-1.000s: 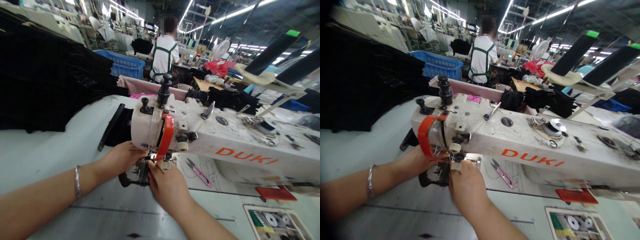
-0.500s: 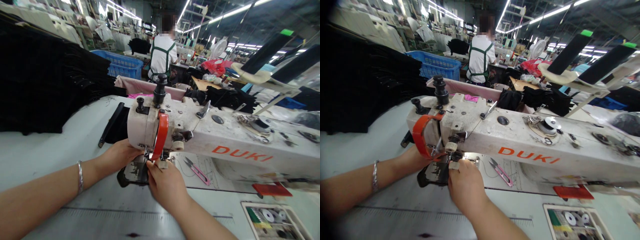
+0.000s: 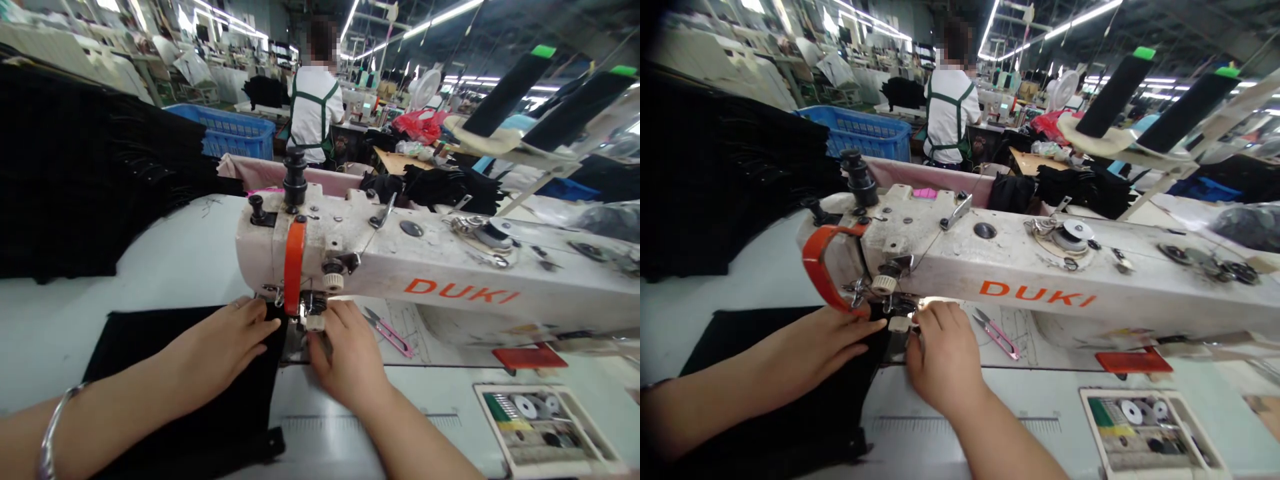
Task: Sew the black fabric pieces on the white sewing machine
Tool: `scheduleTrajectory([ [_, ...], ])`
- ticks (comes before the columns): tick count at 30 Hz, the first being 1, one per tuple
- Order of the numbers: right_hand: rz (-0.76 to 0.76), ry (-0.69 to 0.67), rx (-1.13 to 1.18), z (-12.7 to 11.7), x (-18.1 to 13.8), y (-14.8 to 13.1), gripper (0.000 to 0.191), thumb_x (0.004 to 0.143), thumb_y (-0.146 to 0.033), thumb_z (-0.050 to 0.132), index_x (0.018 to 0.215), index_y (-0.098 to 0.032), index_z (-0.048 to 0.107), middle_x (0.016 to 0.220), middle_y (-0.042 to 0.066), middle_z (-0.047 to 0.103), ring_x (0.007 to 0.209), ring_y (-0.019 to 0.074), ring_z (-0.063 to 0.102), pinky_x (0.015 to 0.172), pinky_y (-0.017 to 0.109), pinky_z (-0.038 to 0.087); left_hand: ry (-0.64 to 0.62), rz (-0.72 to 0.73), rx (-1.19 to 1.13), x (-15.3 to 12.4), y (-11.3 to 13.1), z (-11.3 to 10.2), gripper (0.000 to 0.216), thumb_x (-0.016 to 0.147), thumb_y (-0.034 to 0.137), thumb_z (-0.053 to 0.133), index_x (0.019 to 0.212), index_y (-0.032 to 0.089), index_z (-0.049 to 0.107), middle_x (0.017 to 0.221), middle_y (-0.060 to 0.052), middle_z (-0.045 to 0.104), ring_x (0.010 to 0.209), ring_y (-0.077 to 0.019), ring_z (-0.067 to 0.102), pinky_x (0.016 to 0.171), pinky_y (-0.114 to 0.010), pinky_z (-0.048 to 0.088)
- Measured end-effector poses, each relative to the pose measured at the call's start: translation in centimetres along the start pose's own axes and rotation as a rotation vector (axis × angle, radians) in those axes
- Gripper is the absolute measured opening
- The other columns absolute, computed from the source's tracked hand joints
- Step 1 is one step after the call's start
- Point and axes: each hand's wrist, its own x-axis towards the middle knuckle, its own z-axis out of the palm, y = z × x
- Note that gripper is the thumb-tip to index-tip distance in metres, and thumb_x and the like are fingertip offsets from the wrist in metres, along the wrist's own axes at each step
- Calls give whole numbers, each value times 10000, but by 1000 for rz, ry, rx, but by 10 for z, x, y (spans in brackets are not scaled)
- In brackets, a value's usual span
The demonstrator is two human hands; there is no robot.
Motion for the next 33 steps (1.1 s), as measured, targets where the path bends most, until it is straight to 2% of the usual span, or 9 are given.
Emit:
scheduleTrajectory([
  [2,36,-70,-93,-2,-1,1,132,897,-118,626,1012,-175,653,1020,97,662,988,295,561,850,438,485,-16,60,28,-11,-1,10,380,1023,163,532,1375,175,675,1428,-111,678,1331,-266,625,1184,-432,489],
  [5,6,-156,-128,-2,0,7,101,903,-91,646,913,-191,644,959,73,651,945,275,558,822,408,476,-10,96,0,-27,-1,27,578,978,10,417,1501,209,566,1565,-48,581,1484,-193,489,1265,-374,391],
  [8,-13,-107,-93,3,3,11,149,942,-47,608,925,-188,653,977,73,655,936,256,565,816,376,492,-16,53,-52,-33,8,35,661,952,-22,406,1547,249,509,1621,-23,520,1513,-172,451,1278,-388,384],
  [13,-71,-42,-160,8,-1,7,166,958,-42,589,965,-164,701,985,106,671,917,271,565,799,391,516,27,6,-65,-30,26,32,630,922,-30,425,1507,163,553,1573,-65,573,1514,-205,455,1300,-421,353],
  [18,-256,-128,-29,10,-16,2,284,960,-25,553,1125,-185,718,979,72,709,929,230,617,834,360,539,34,47,-134,-24,14,28,622,939,-14,442,1507,212,558,1576,-49,572,1487,-186,495,1266,-385,411],
  [25,-140,-172,-34,8,-13,-12,292,959,-51,592,1212,-148,702,1059,109,709,978,263,624,852,396,549,-16,136,-48,4,-15,7,418,1023,82,440,1354,176,676,1387,-73,723,1321,-199,659,1178,-382,510],
  [27,-4,-176,108,0,-24,-24,124,1005,-127,603,1049,-174,709,983,77,691,942,241,623,817,359,539,-48,142,-28,-6,-4,1,367,1063,190,485,1386,188,659,1431,-65,698,1327,-220,658,1149,-390,538],
  [29,113,-182,252,-6,-42,-36,156,1009,-173,620,856,-197,640,883,36,657,855,205,613,729,307,507,-58,110,-11,-27,18,-2,426,1071,322,544,1486,230,583,1521,-40,628,1368,-226,627,1144,-376,543],
  [33,93,-135,257,-4,-74,-49,194,920,-103,642,779,-207,558,801,9,620,749,187,571,661,309,444,37,37,-3,-67,63,4,591,1066,442,526,1605,215,438,1593,-38,554,1394,-226,598,1093,-307,567],
])
